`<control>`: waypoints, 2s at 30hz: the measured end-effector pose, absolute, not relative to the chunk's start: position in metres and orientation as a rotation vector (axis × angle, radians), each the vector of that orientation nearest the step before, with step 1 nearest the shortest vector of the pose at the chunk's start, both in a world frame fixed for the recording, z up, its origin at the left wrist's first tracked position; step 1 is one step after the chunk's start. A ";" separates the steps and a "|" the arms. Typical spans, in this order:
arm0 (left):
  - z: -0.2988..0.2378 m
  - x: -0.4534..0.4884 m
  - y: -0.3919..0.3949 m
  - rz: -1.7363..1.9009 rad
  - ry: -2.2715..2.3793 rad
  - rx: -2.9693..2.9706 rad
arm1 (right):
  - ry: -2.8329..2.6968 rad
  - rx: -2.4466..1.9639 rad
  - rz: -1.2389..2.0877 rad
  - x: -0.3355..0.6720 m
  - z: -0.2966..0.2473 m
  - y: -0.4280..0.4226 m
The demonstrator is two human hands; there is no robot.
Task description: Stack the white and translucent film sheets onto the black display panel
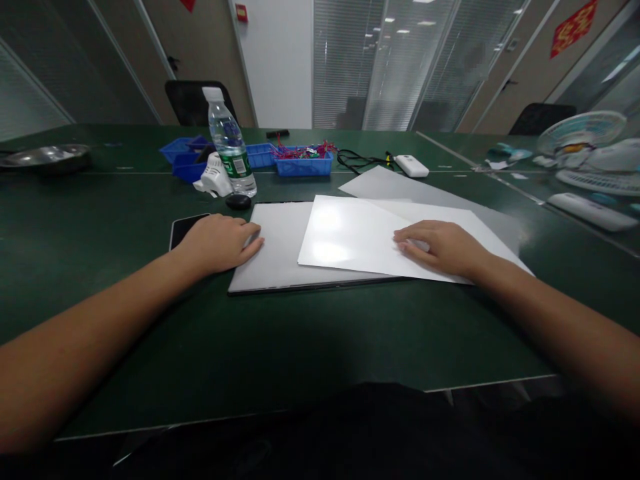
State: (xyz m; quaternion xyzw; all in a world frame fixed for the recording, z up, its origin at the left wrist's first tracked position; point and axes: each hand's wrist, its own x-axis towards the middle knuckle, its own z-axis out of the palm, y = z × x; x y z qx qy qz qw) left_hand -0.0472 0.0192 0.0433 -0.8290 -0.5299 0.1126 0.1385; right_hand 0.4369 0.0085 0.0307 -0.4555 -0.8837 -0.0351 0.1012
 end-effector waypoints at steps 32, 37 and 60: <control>0.045 -0.043 0.015 0.326 -1.628 -2.382 | -2.742 -0.857 0.122 0.438 0.023 0.010; 0.043 -0.047 0.018 0.322 -1.612 -2.404 | -2.753 -0.788 0.226 0.435 0.018 0.010; 0.043 -0.050 0.020 0.322 -1.647 -2.405 | -2.697 -0.879 0.100 0.443 0.021 0.014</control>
